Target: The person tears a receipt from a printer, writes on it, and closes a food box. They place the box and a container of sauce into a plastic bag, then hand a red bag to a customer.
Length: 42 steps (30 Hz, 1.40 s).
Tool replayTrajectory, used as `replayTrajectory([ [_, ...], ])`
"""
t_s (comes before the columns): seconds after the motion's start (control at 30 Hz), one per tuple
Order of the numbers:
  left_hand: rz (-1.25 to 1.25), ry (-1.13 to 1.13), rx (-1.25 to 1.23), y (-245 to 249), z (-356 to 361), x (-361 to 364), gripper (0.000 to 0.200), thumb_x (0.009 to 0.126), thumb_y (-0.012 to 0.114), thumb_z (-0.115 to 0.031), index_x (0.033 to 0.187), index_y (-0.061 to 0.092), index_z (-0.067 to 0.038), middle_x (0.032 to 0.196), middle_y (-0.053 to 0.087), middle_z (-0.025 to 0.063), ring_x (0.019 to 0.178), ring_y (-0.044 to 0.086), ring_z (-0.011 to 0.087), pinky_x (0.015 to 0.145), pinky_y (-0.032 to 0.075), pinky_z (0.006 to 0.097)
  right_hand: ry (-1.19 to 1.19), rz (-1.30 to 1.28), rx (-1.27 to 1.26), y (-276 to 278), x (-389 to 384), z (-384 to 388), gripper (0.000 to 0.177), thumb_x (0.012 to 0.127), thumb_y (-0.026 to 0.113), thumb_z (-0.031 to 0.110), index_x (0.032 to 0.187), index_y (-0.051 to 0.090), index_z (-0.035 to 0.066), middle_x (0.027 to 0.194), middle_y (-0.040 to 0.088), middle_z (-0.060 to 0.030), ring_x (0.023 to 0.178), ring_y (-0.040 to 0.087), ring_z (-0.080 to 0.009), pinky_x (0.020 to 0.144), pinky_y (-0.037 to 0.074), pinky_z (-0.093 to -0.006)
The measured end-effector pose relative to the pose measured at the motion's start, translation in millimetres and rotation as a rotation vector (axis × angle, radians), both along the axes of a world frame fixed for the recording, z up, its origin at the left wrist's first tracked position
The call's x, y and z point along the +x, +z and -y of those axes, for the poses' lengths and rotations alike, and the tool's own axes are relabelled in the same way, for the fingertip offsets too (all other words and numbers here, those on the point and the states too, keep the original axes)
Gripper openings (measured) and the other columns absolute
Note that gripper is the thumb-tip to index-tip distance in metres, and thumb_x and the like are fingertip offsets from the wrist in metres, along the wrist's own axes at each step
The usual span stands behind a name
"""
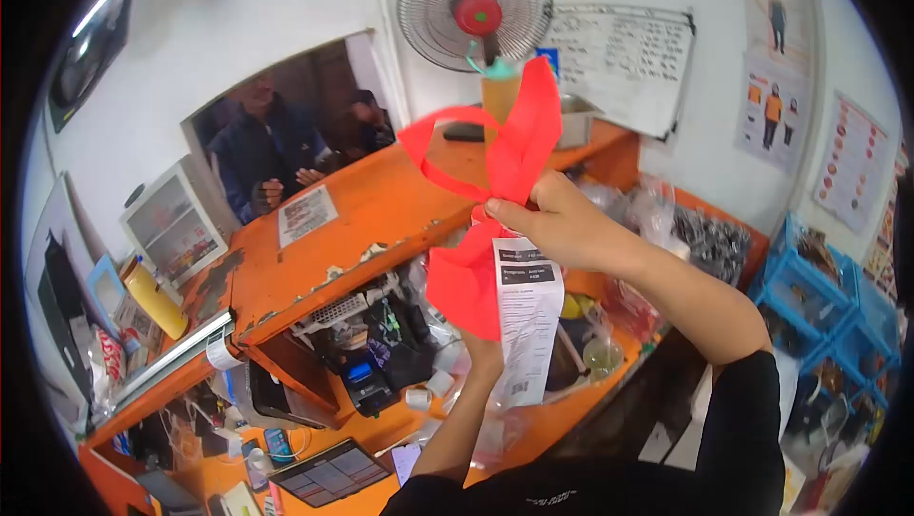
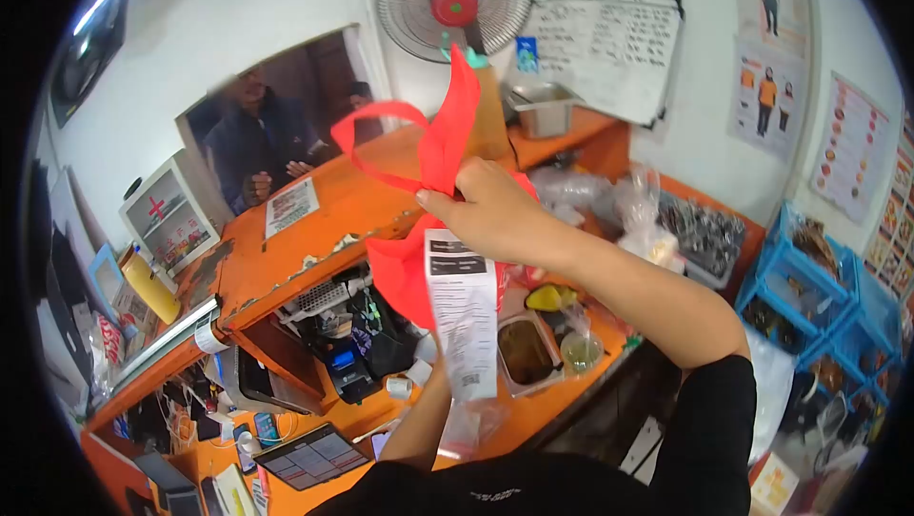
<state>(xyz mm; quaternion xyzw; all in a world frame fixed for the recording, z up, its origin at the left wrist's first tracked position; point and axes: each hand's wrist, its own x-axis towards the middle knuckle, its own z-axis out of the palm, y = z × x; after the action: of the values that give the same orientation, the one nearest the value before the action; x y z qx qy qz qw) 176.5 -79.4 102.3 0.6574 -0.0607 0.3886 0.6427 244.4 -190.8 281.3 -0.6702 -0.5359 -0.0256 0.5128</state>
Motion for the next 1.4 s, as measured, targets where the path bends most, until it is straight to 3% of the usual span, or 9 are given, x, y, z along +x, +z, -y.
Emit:
replayTrajectory([
  [0.17,0.093,0.375,0.080,61,-31,-44,0.065,0.065,0.083,-0.017,0.118,0.052,0.005,0.111,0.062,0.0134,0.102,0.059,0.0208,0.088,0.048,0.0360,0.259,-0.101,0.151,108,-24,-80,0.036,0.088,0.061,0.030,0.100,0.063,-0.004,0.084,0.066,-0.0111,0.083,0.062,-0.0168,0.076,0.048,-0.0314],
  [0.3,0.309,0.631,0.131,112,-94,-62,0.081,0.058,0.085,-0.011,0.123,0.040,0.003,0.116,0.054,0.0149,0.106,0.054,0.0236,0.093,0.044,0.0379,0.155,0.176,0.264,159,-29,-111,0.062,0.089,0.056,0.045,0.122,0.046,-0.007,0.109,0.060,-0.0175,0.087,0.062,-0.0197,0.078,0.050,-0.0347],
  [0.5,0.187,1.195,0.148,110,-229,-43,0.104,0.053,0.086,-0.016,0.133,0.023,0.003,0.127,0.038,0.0220,0.119,0.042,0.0328,0.103,0.033,0.0424,0.191,0.214,0.198,120,5,-123,0.059,0.091,0.054,0.042,0.124,0.044,-0.006,0.111,0.055,-0.0164,0.088,0.059,-0.0220,0.079,0.049,-0.0356],
  [0.87,-0.503,1.398,0.166,118,-423,37,0.129,0.048,0.091,-0.034,0.139,0.007,0.002,0.135,0.030,0.0245,0.123,0.037,0.0419,0.097,0.036,0.0592,0.262,0.418,-0.236,18,59,-86,0.029,0.087,0.060,0.019,0.108,0.056,0.000,0.104,0.055,-0.0114,0.099,0.054,-0.0221,0.088,0.042,-0.0326],
  [1.0,-0.582,1.508,0.083,123,-423,70,0.132,0.048,0.091,-0.039,0.139,0.005,0.001,0.131,0.033,0.0249,0.120,0.041,0.0401,0.094,0.042,0.0548,0.296,0.521,-0.352,-16,53,-65,0.027,0.084,0.062,0.021,0.100,0.056,0.000,0.096,0.056,-0.0159,0.098,0.052,-0.0342,0.087,0.042,-0.0403],
  [1.2,-0.487,1.594,0.211,105,-431,87,0.134,0.051,0.087,-0.047,0.141,0.003,0.005,0.129,0.034,0.0271,0.119,0.042,0.0411,0.095,0.043,0.0512,0.261,0.388,-0.579,-41,66,-13,0.031,0.084,0.062,0.023,0.105,0.055,0.001,0.096,0.056,-0.0173,0.098,0.052,-0.0359,0.087,0.041,-0.0423],
  [1.27,-0.430,1.712,0.428,81,-480,93,0.145,0.048,0.084,-0.060,0.144,-0.004,0.005,0.140,0.025,0.0315,0.128,0.031,0.0462,0.104,0.035,0.0505,0.216,0.346,-0.591,-53,69,16,0.036,0.085,0.062,0.027,0.107,0.054,0.000,0.096,0.057,-0.0191,0.094,0.053,-0.0378,0.086,0.042,-0.0434],
  [1.3,-0.735,1.424,0.269,130,-384,55,0.153,0.042,0.083,-0.066,0.144,-0.007,0.004,0.145,0.016,0.0322,0.133,0.024,0.0464,0.107,0.029,0.0534,0.156,0.335,-0.576,-61,69,36,0.035,0.086,0.061,0.027,0.106,0.054,0.000,0.098,0.058,-0.0198,0.094,0.054,-0.0378,0.085,0.044,-0.0430],
  [1.4,-0.558,1.628,0.297,92,-479,89,0.162,0.032,0.070,-0.085,0.145,-0.006,0.003,0.151,-0.002,0.0278,0.140,0.001,0.0436,0.105,0.013,0.0673,-0.021,0.183,-0.570,-57,49,100,0.033,0.088,0.062,0.023,0.109,0.056,-0.002,0.101,0.061,-0.0205,0.095,0.057,-0.0356,0.086,0.045,-0.0402],
])
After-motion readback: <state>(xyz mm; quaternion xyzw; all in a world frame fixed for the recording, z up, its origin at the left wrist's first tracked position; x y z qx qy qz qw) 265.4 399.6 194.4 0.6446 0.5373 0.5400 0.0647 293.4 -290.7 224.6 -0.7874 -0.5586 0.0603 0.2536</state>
